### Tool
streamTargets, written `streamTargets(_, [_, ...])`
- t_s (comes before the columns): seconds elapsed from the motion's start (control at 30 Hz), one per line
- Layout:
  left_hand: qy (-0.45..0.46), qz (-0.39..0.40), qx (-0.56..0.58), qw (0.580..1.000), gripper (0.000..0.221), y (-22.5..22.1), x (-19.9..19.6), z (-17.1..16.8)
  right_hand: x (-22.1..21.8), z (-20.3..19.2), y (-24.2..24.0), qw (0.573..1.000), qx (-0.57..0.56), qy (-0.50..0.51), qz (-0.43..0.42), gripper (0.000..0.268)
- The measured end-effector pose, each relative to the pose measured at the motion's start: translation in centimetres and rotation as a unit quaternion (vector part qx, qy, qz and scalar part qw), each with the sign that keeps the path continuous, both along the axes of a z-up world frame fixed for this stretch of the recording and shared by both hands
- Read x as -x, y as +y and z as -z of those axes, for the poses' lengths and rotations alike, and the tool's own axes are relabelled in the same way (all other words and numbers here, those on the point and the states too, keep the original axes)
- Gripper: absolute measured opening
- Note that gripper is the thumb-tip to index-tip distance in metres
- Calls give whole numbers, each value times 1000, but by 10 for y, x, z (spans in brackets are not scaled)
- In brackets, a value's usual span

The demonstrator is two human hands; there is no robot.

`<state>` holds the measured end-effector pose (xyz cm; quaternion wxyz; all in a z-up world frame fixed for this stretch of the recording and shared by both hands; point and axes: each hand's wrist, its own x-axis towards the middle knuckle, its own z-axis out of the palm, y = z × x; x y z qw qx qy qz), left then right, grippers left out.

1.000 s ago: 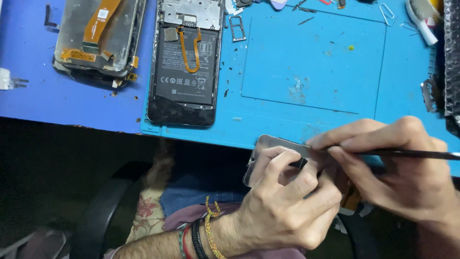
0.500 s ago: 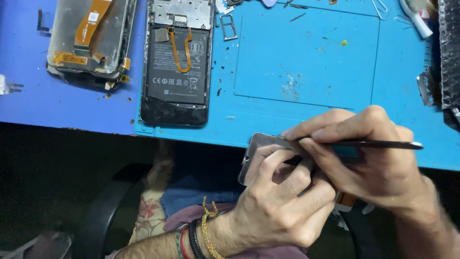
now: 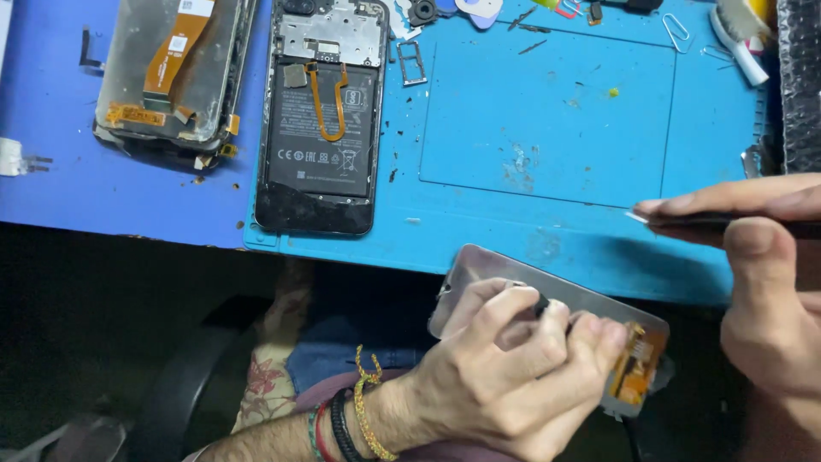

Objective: Repairing a mobile phone by replacing the screen and adjusting internal components using precision tools.

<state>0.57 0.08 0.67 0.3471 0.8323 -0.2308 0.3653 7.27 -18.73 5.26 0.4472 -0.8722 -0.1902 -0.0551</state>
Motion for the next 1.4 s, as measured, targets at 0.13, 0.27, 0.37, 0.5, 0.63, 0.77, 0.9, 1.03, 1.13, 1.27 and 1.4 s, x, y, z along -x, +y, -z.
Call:
streamTargets(0.13, [-122, 64, -115, 984, 8, 1, -16, 3, -7, 11, -11, 998, -5, 39, 54, 45])
streamTargets(0.27, [-173, 166, -140, 961, 18, -10, -38, 5, -7, 14, -17, 994, -73, 44, 73, 15])
streamTargets(0.37, [-158, 248, -88, 952, 24, 1, -47, 5, -12, 7, -14, 996, -62, 19, 67, 15])
streamTargets(0.5, [-128, 287, -70, 947, 22, 25, -40, 15, -14, 15, -24, 999, -38, 2, 32, 14])
streamTargets(0.63, [-86, 256, -93, 958, 16, 34, -36, 16, -14, 12, -23, 998, 28, 16, 44, 20])
streamTargets(0.77, [-50, 241, -145, 958, 30, 35, -38, 10, -13, 16, -26, 999, 10, 30, 43, 14])
streamTargets(0.9, [-37, 198, -188, 961, 29, 31, -33, 5, -10, 18, -25, 998, 14, 29, 45, 10])
streamTargets(1.03, [-7, 190, -176, 966, 33, 31, -27, -1, -7, 22, -23, 998, 22, 29, 53, 7])
streamTargets(1.13, [44, 233, -122, 964, 38, 34, -26, -4, -1, 20, -22, 995, 55, 30, 82, 17])
streamTargets(1.27, [51, 244, -95, 964, 41, 35, -29, -4, 5, 18, -24, 991, 91, 60, 81, 20])
streamTargets(1.4, [71, 249, -66, 964, 35, 35, -31, -7, 8, 11, -18, 997, 21, 73, 25, 18])
